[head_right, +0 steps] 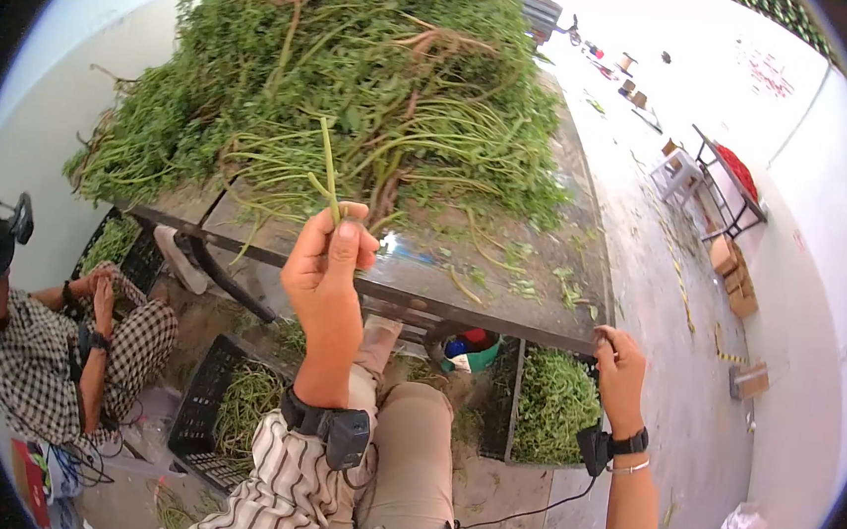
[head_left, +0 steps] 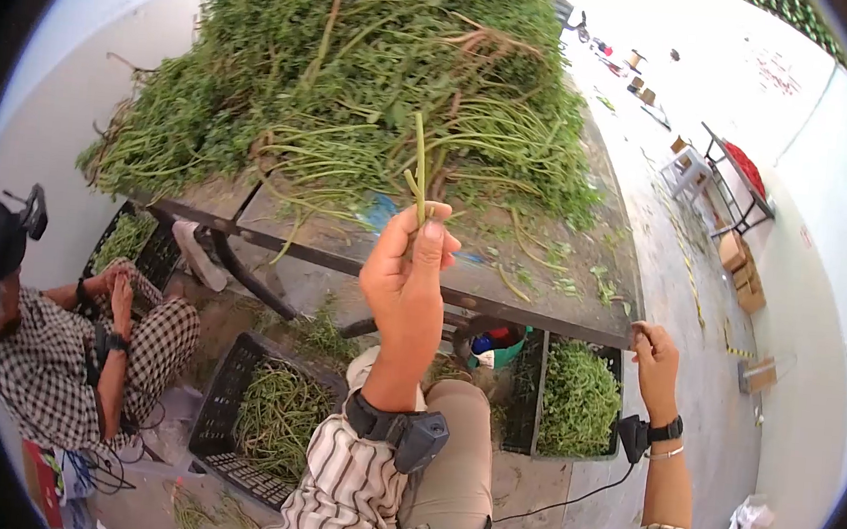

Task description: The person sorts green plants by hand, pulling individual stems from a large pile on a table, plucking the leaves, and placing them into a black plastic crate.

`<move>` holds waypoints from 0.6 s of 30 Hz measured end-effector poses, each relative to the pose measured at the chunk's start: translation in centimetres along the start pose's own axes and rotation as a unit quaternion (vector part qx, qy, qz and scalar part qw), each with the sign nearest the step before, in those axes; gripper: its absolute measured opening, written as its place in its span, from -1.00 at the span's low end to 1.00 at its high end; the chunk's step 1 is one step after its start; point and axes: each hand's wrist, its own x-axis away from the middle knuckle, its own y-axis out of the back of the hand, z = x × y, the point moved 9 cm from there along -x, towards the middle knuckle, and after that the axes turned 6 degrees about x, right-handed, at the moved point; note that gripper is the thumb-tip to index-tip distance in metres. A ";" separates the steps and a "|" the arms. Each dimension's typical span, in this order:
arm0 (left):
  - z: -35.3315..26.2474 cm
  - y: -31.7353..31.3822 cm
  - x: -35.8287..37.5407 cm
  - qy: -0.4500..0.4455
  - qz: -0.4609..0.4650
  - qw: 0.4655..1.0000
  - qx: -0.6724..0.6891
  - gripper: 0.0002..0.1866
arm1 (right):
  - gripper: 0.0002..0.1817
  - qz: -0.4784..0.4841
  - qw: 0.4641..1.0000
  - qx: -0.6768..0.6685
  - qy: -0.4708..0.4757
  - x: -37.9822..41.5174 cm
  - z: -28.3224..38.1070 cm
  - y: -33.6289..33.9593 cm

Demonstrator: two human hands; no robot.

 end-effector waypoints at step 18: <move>-11.3 3.8 1.2 -0.142 0.074 0.877 -0.453 -0.66 | -0.85 0.066 0.985 -0.098 0.123 0.0 9.9 -2.8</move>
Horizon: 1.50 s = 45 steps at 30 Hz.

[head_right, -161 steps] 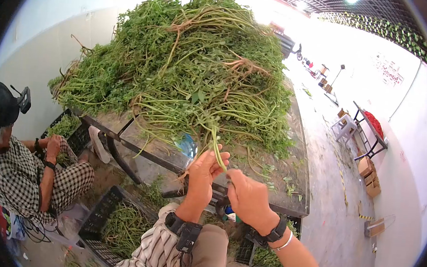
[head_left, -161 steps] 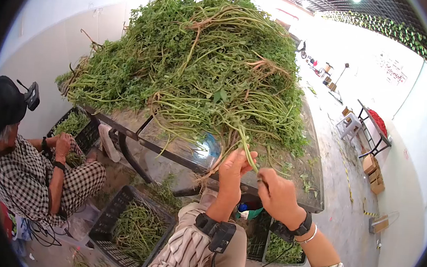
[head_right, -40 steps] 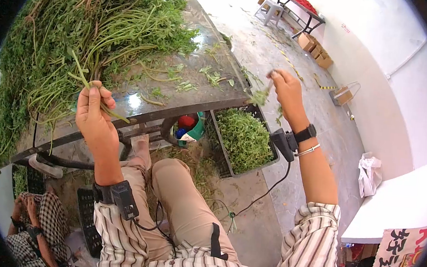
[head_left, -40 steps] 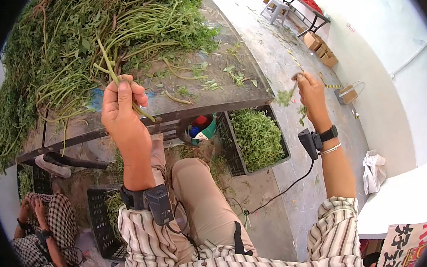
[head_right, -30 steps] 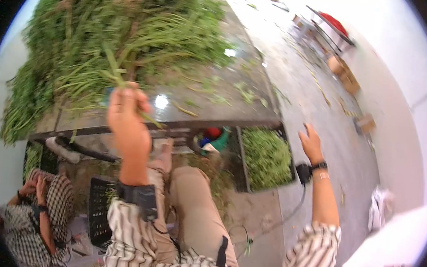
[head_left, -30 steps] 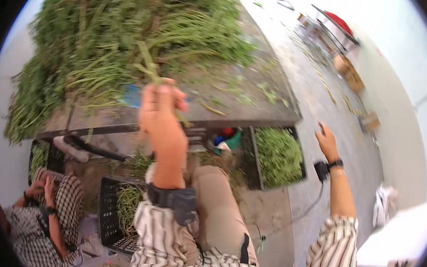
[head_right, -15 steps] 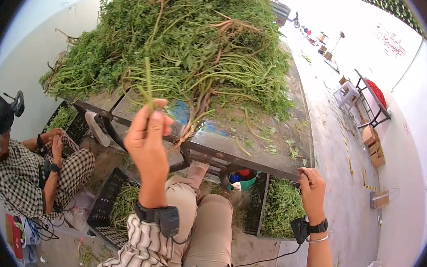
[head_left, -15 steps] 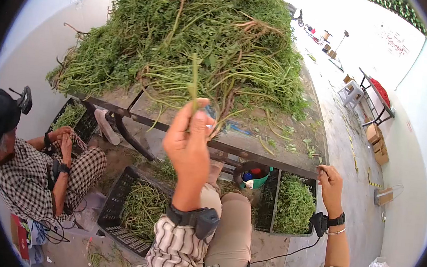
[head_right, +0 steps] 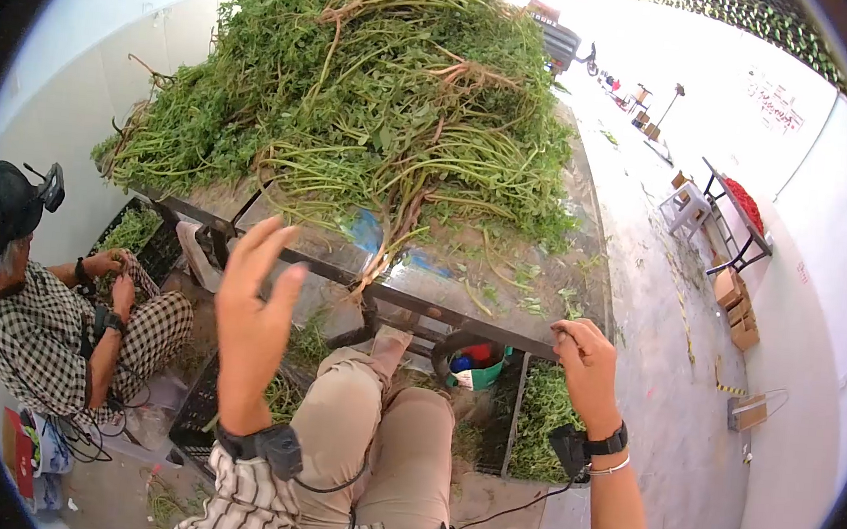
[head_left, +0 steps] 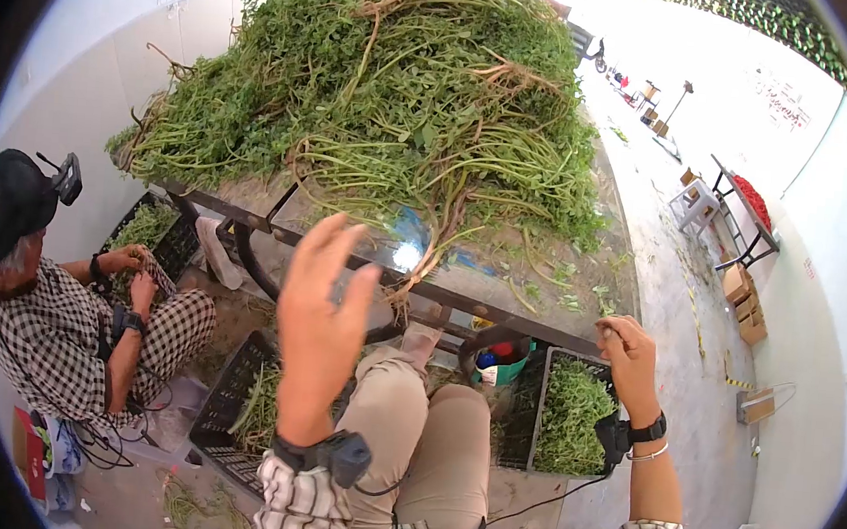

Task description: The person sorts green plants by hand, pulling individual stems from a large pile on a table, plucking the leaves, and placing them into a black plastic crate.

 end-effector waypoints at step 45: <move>10.1 -17.6 1.3 0.154 0.039 0.978 0.138 -0.45 | -0.93 0.003 0.884 0.412 0.221 -22.9 7.5 -18.9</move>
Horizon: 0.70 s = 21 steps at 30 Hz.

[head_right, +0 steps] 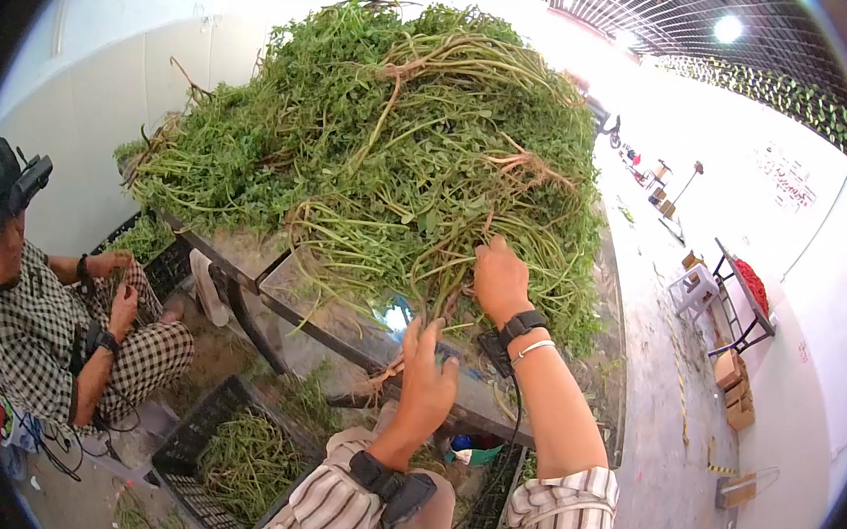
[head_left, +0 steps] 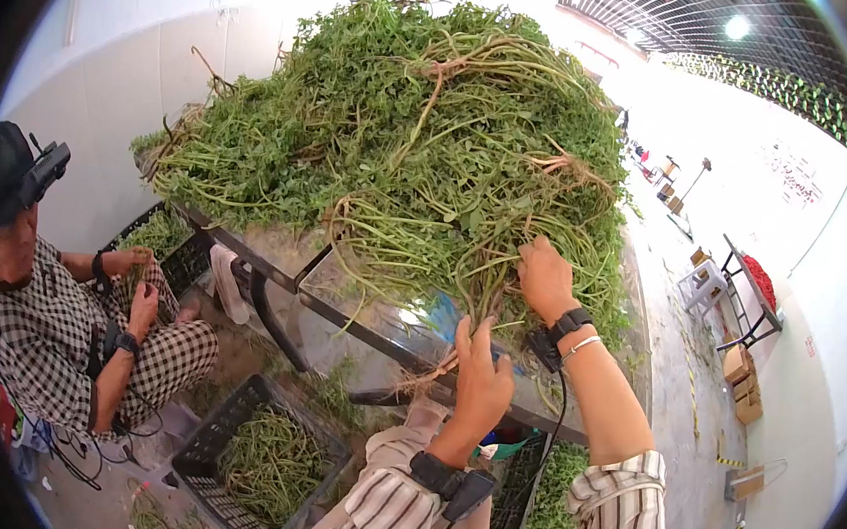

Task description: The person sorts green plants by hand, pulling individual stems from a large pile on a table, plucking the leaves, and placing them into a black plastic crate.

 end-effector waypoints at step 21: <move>0.7 0.1 -0.2 -0.002 -0.017 1.000 0.010 -0.48 | -0.92 -0.051 0.982 -0.030 0.182 7.2 4.1 7.4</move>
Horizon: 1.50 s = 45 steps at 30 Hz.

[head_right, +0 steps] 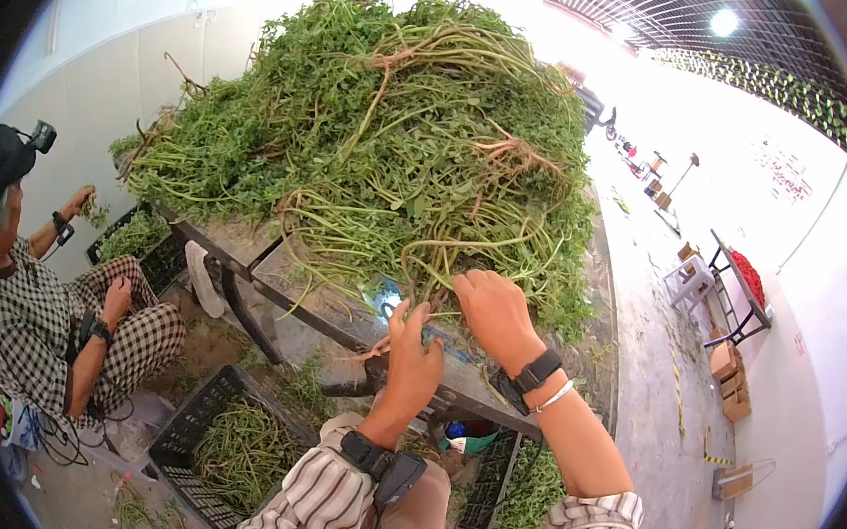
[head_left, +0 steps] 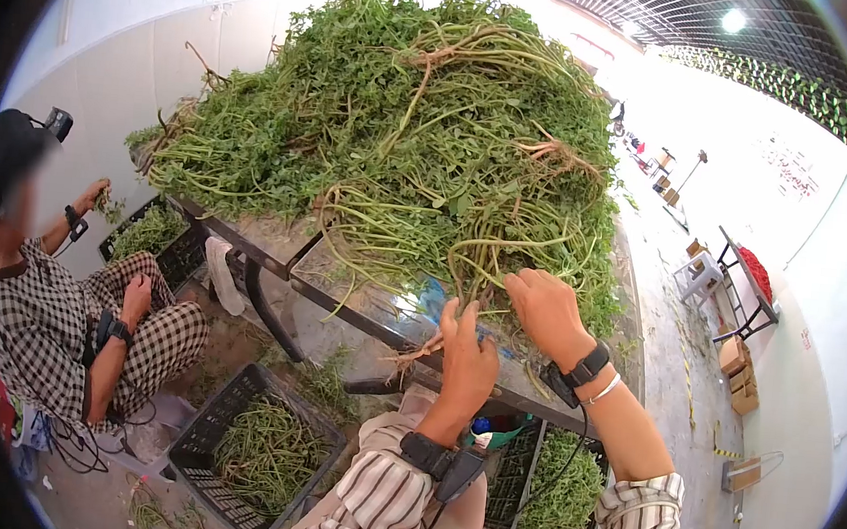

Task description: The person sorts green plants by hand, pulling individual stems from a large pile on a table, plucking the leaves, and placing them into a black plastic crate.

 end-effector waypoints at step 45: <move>1.0 0.1 -0.3 0.000 0.010 1.000 -0.020 -0.46 | -0.90 0.027 0.995 0.068 0.065 1.6 0.6 5.2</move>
